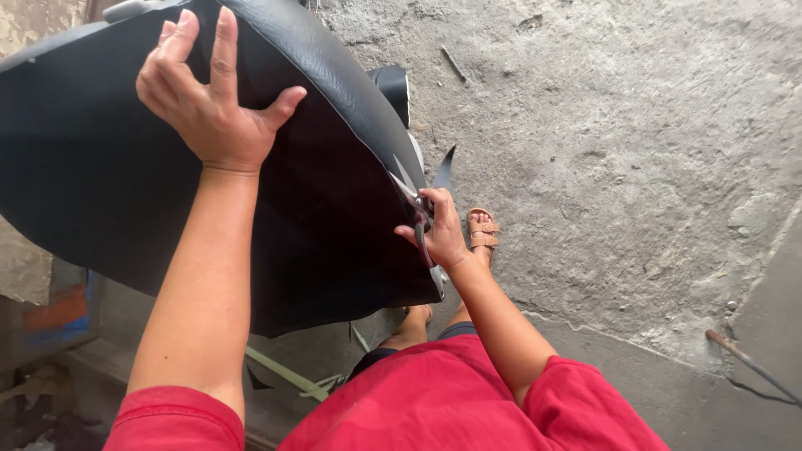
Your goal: Measuring, cutting, and fitting a new fabric cover onto a car seat frame and foam.
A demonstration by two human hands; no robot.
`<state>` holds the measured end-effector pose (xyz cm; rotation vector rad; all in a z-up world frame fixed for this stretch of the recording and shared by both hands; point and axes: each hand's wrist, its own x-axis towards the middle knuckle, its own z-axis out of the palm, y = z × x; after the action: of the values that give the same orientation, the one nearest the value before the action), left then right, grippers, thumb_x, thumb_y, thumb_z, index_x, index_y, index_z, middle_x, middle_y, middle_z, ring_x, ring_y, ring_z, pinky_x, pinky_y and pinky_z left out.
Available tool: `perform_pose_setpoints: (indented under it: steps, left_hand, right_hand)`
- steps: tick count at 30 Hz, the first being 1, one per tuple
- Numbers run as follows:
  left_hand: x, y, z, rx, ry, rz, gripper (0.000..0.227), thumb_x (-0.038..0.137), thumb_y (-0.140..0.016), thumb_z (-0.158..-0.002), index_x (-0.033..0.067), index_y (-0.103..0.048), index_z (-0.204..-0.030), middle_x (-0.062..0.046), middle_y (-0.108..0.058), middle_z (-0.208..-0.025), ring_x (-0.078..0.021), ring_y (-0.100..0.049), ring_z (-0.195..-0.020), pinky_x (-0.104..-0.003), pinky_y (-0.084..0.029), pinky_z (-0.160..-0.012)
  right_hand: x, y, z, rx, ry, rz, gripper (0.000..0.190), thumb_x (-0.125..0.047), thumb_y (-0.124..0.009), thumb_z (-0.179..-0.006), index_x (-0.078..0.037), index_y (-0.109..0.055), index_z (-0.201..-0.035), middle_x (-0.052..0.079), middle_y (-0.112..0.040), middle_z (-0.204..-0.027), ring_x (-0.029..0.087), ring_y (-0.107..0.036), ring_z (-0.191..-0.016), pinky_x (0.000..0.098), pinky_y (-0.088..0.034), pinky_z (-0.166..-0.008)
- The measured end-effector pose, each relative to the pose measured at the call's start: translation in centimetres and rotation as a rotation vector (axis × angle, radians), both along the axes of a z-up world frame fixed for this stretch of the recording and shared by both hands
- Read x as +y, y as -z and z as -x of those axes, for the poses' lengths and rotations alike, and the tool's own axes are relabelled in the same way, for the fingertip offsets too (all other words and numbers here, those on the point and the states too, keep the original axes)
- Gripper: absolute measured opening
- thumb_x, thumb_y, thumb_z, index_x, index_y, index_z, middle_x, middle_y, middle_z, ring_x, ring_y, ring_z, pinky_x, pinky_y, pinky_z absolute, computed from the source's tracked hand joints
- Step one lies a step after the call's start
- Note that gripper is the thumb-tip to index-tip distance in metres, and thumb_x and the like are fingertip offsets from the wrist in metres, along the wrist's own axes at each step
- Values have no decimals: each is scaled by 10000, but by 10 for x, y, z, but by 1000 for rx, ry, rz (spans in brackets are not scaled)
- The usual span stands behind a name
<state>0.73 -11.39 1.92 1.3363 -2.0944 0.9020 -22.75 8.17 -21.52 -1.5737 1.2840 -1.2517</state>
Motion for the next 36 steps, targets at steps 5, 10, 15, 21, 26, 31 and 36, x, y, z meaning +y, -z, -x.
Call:
perform_pose_setpoints:
  steps: [5, 10, 15, 21, 26, 31, 36]
  left_hand:
    - [-5, 0, 1, 21, 3, -9, 821, 868, -356, -983, 227, -585, -1443, -137, -603, -1302, -348, -665, -1124, -488, -488, -916]
    - [-28, 4, -6, -15, 12, 7, 825, 880, -346, -990, 234, -560, -1456, -158, -612, -1237, -343, -632, -1076, -495, -487, -898]
    - [-50, 4, -7, -20, 37, -17, 884, 863, -361, -996, 89, -700, -1256, -207, -525, -1047, -366, -547, -938, -526, -464, -848]
    - [-59, 10, -14, -27, 12, -52, 942, 919, -406, -972, 81, -686, -1299, -251, -495, -1176, -423, -537, -1021, -594, -471, -876]
    - [-62, 3, -7, -19, 61, 4, 864, 854, -385, -1002, 63, -690, -1174, -202, -495, -1017, -355, -525, -923, -531, -467, -832]
    - [-68, 21, -23, -44, -38, -70, 954, 943, -361, -969, 111, -664, -1324, -257, -479, -1209, -423, -547, -1028, -598, -488, -881]
    - [-68, 22, -22, -48, -49, -62, 945, 952, -369, -963, 135, -635, -1353, -255, -488, -1194, -413, -557, -1005, -586, -497, -887]
  right_hand:
    - [-3, 9, 1, 35, -18, 21, 746, -512, -787, -862, -69, -429, -1344, 183, -509, -1191, 329, -543, -1064, 456, -482, -947]
    - [7, 32, -1, 82, 13, 17, 750, -514, -795, -852, -49, -451, -1328, 177, -531, -1212, 333, -549, -1092, 464, -477, -977]
    - [12, 40, -9, 86, 30, -63, 760, -535, -803, -833, -78, -455, -1331, 175, -528, -1202, 331, -562, -1091, 462, -490, -980]
    - [7, 39, -10, 80, 48, -61, 764, -536, -815, -821, -85, -464, -1327, 174, -538, -1178, 326, -585, -1057, 448, -495, -972]
    - [12, 33, -12, 95, 40, -58, 756, -557, -798, -821, -69, -481, -1305, 159, -560, -1141, 314, -587, -1025, 436, -501, -941]
    - [8, 40, -20, 102, 68, -49, 772, -554, -818, -806, -82, -487, -1319, 159, -573, -1188, 332, -604, -1108, 440, -505, -990]
    - [7, 41, -21, 109, 89, -52, 743, -558, -819, -805, -99, -503, -1295, 152, -592, -1159, 324, -642, -1028, 440, -527, -936]
